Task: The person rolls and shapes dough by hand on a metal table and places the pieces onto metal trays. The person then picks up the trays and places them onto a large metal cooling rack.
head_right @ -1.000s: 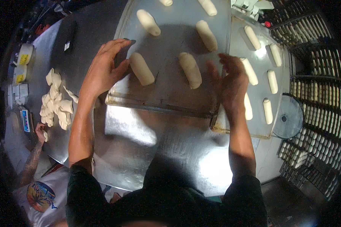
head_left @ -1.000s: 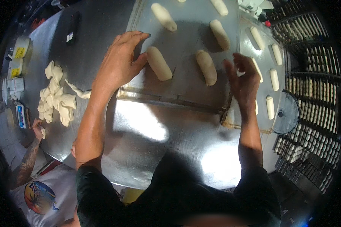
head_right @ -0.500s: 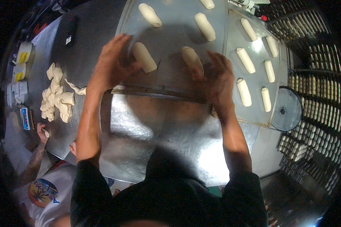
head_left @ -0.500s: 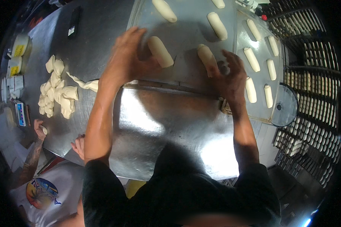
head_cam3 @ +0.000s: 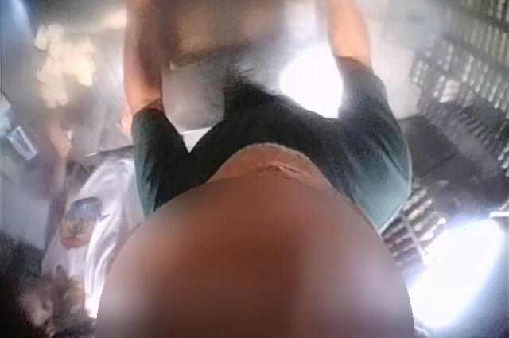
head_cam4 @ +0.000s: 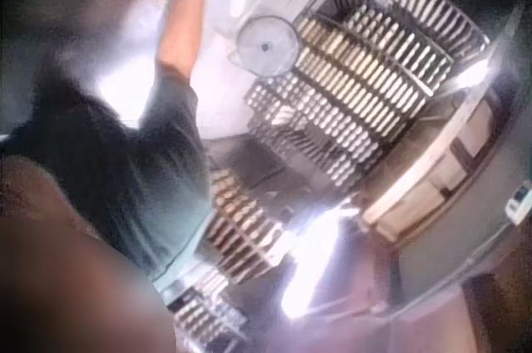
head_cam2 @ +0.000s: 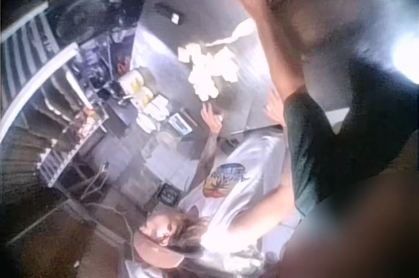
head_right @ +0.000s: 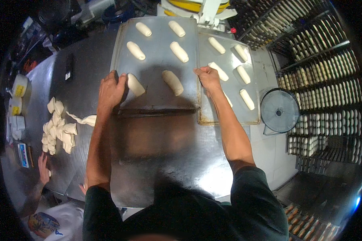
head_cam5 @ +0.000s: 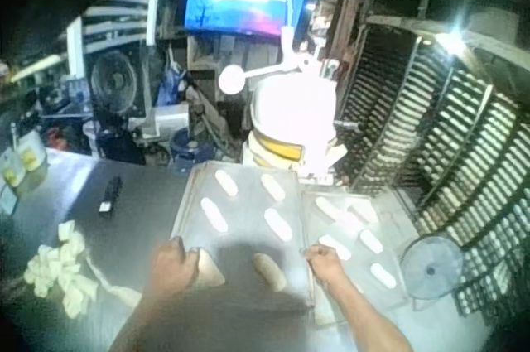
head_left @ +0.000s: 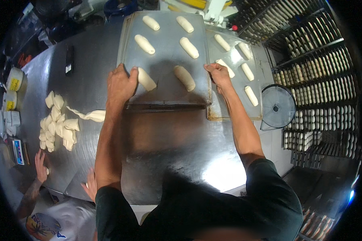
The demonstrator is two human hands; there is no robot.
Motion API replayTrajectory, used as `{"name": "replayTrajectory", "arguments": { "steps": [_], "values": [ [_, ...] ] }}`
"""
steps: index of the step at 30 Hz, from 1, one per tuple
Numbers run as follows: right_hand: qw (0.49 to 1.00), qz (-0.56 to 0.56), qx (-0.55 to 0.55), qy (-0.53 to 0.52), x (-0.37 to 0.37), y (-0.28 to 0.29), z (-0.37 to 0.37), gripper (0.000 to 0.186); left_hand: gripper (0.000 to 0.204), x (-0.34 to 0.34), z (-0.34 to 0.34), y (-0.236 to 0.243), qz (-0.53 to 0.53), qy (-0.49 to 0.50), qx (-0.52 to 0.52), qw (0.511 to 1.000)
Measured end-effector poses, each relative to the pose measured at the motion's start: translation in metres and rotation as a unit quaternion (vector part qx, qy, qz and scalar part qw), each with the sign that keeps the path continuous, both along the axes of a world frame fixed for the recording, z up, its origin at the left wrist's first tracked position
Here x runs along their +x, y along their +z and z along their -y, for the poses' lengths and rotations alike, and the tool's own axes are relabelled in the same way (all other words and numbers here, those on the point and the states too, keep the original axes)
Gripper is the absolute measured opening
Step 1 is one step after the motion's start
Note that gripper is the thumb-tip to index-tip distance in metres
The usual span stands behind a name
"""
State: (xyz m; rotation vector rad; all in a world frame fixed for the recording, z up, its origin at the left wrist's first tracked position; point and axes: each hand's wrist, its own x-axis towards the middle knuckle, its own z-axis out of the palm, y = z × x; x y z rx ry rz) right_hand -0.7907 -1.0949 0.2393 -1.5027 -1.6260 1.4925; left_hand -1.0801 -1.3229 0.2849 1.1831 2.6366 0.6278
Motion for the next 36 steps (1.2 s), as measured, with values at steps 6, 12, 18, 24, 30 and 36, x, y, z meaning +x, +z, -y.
{"name": "replayTrajectory", "arguments": {
  "steps": [6, 12, 18, 24, 30, 36],
  "values": [
    [0.945, -0.244, -0.207, 0.066, 0.029, 0.057, 0.05, 0.042, 0.063, 0.016, 0.023, 0.002, 0.119, -0.004, 0.09, 0.989],
    [0.921, -0.315, -0.215, 0.073, 0.096, 0.024, 0.133, 0.024, 0.064, 0.066, 0.094, -0.031, 0.18, 0.08, 0.136, 0.971],
    [0.822, -0.459, -0.331, 0.064, 0.239, 0.009, 0.182, 0.037, 0.067, 0.184, 0.141, -0.027, 0.443, 0.233, 0.286, 0.818],
    [0.723, -0.513, -0.445, 0.128, 0.418, 0.031, 0.133, 0.048, 0.046, 0.369, 0.14, 0.029, 0.469, 0.202, 0.373, 0.775],
    [0.842, -0.44, -0.311, 0.017, 0.574, 0.066, 0.128, 0.047, 0.049, 0.477, 0.069, 0.062, 0.41, 0.053, 0.231, 0.881],
    [0.84, -0.496, -0.208, -0.074, 0.683, 0.059, 0.09, 0.054, 0.04, 0.502, 0.015, -0.016, 0.623, 0.13, 0.245, 0.731]
  ]
}}
